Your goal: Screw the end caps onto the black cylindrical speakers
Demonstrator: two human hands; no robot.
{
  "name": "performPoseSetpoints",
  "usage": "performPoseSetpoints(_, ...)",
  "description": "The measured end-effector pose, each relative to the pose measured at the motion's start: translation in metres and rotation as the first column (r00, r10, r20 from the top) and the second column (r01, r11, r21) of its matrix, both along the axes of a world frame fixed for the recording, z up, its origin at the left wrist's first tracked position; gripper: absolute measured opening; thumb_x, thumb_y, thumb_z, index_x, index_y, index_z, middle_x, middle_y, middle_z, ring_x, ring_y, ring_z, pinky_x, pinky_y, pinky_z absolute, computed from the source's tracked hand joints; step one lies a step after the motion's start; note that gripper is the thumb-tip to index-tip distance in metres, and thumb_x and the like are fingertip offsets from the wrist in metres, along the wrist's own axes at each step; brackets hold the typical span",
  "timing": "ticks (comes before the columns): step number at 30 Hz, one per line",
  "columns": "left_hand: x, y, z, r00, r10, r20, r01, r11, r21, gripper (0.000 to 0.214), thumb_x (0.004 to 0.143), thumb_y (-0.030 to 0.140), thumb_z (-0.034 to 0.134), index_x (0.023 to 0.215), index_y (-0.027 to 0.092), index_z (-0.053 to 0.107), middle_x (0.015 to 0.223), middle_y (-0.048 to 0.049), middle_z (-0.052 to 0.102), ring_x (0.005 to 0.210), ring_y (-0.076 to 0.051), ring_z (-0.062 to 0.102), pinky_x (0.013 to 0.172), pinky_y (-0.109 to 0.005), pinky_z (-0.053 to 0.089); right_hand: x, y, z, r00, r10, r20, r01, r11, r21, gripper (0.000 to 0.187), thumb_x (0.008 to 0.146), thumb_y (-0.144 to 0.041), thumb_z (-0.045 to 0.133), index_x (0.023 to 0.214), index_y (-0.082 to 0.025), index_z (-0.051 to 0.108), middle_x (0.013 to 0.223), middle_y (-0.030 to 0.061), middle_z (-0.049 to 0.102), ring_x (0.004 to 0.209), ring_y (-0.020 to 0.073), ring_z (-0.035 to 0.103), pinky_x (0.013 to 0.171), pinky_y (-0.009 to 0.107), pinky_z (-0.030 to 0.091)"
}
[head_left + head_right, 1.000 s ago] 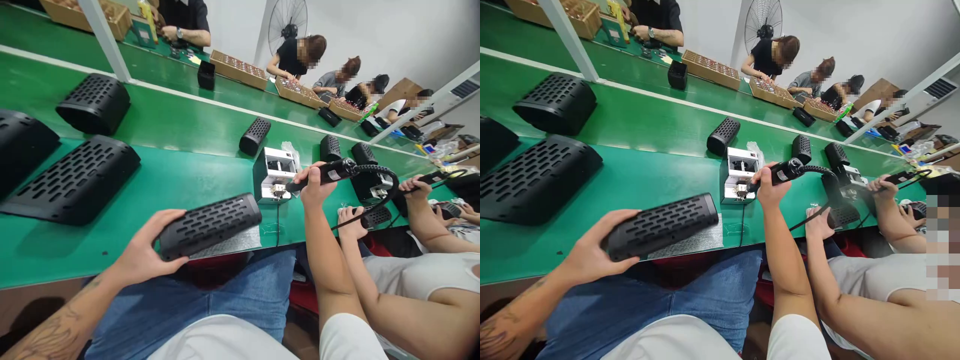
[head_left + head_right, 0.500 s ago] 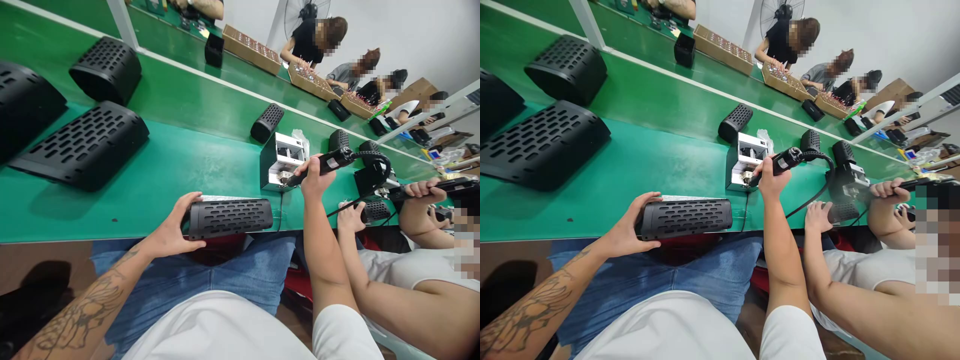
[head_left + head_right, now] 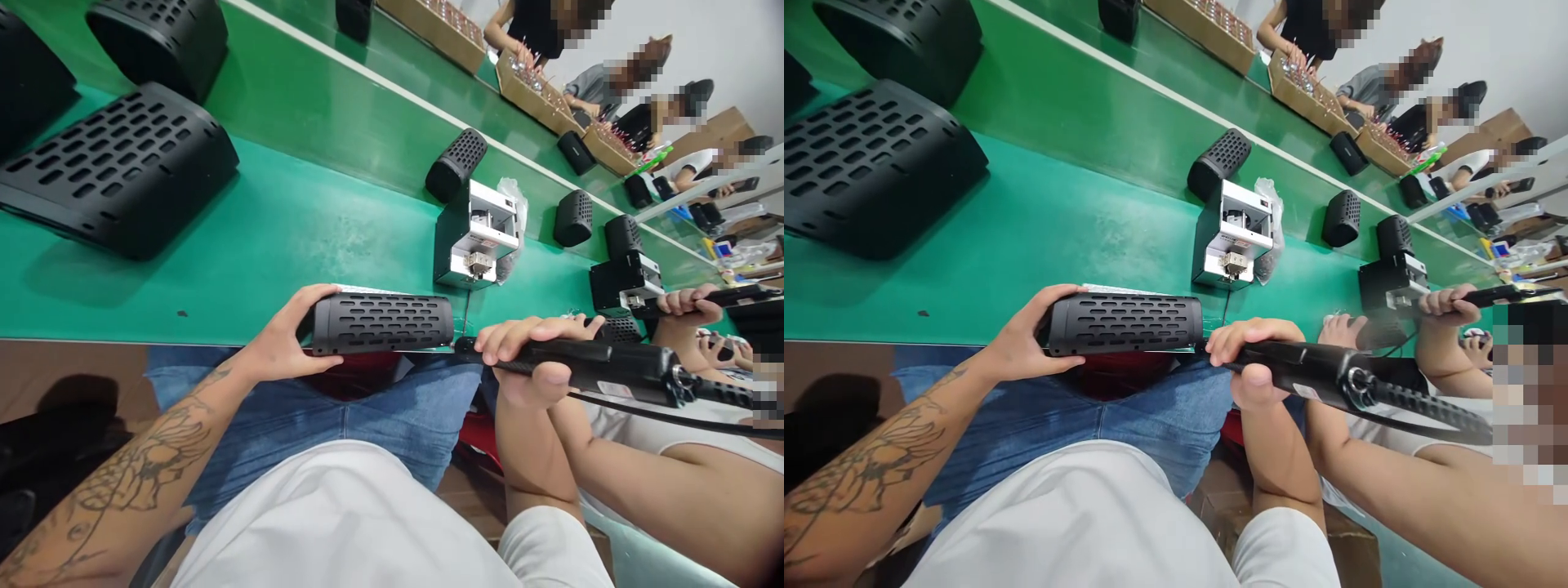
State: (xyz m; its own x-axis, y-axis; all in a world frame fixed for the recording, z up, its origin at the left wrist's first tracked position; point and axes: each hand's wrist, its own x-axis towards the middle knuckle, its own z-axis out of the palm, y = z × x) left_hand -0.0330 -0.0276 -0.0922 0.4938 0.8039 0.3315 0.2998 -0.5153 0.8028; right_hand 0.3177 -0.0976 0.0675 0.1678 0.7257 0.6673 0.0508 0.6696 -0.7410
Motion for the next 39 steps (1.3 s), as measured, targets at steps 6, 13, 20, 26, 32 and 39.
performPoseSetpoints(6, 0.001, 0.000, 0.000, 1.000, 0.014, -0.015, -0.015, 1.000, -0.022, 0.104, 0.090, 0.058, 0.096, 0.177, 0.029, 0.048, 0.177, -0.0159, 0.059, 0.163, -0.041, 0.063, 0.142, -0.059, 0.052, -0.004, 0.014, -0.007, 0.998, 0.048, -0.034, -0.050, 0.997, -0.063, 0.033, 0.101, -0.056, 0.084, 0.093, -0.029, 0.066, 0.059, -0.0099, 0.064, 0.038, 0.0142, 0.059, 0.044, 0.029, 0.059)
performPoseSetpoints(13, 0.004, 0.000, 0.007, 1.000, 0.022, -0.020, -0.022, 1.000, -0.011, 0.100, 0.088, 0.058, 0.096, 0.173, 0.026, 0.053, 0.172, -0.0169, 0.063, 0.160, -0.043, 0.064, 0.140, -0.059, 0.053, -0.001, 0.017, -0.002, 0.992, 0.123, -0.031, -0.126, 0.984, -0.130, 0.032, 0.100, -0.046, 0.088, 0.091, -0.028, 0.063, 0.059, -0.0103, 0.063, 0.040, 0.0127, 0.059, 0.048, 0.028, 0.060)
performPoseSetpoints(20, 0.002, 0.001, 0.010, 0.998, 0.021, -0.067, -0.022, 1.000, -0.015, 0.104, 0.085, 0.060, 0.097, 0.173, 0.026, 0.051, 0.171, -0.0177, 0.062, 0.159, -0.043, 0.065, 0.139, -0.058, 0.054, -0.001, 0.018, -0.009, 0.983, 0.183, -0.035, -0.186, 0.974, -0.133, 0.029, 0.099, -0.045, 0.089, 0.092, -0.029, 0.065, 0.060, -0.0109, 0.060, 0.038, 0.0126, 0.054, 0.047, 0.029, 0.056)
performPoseSetpoints(26, -0.001, 0.008, 0.019, 0.989, -0.003, -0.148, -0.008, 0.997, -0.072, 0.109, 0.078, 0.063, 0.097, 0.171, 0.024, 0.054, 0.168, -0.0169, 0.065, 0.152, -0.044, 0.070, 0.134, -0.055, 0.059, 0.000, 0.018, -0.009, 0.941, 0.337, 0.021, -0.333, 0.937, -0.102, 0.020, 0.100, -0.041, 0.087, 0.098, -0.030, 0.070, 0.058, -0.0099, 0.060, 0.037, 0.0128, 0.051, 0.046, 0.029, 0.054)
performPoseSetpoints(32, 0.001, 0.014, 0.014, 0.995, -0.030, -0.096, 0.027, 0.999, -0.030, 0.105, 0.076, 0.061, 0.097, 0.164, 0.021, 0.057, 0.163, -0.0183, 0.069, 0.148, -0.045, 0.074, 0.132, -0.055, 0.061, 0.002, 0.017, -0.012, 0.925, 0.379, 0.033, -0.374, 0.921, -0.107, 0.025, 0.100, -0.043, 0.089, 0.097, -0.029, 0.068, 0.059, -0.0096, 0.062, 0.038, 0.0127, 0.055, 0.048, 0.029, 0.058)
performPoseSetpoints(39, 0.001, 0.008, 0.005, 0.998, 0.012, -0.063, -0.009, 0.999, 0.048, 0.102, 0.084, 0.054, 0.096, 0.171, 0.025, 0.051, 0.166, -0.0180, 0.068, 0.149, -0.045, 0.074, 0.129, -0.057, 0.065, 0.014, 0.026, 0.004, 0.971, 0.239, 0.016, -0.236, 0.965, -0.119, 0.032, 0.105, -0.059, 0.083, 0.100, -0.030, 0.072, 0.058, -0.0103, 0.060, 0.036, 0.0130, 0.053, 0.046, 0.031, 0.059)
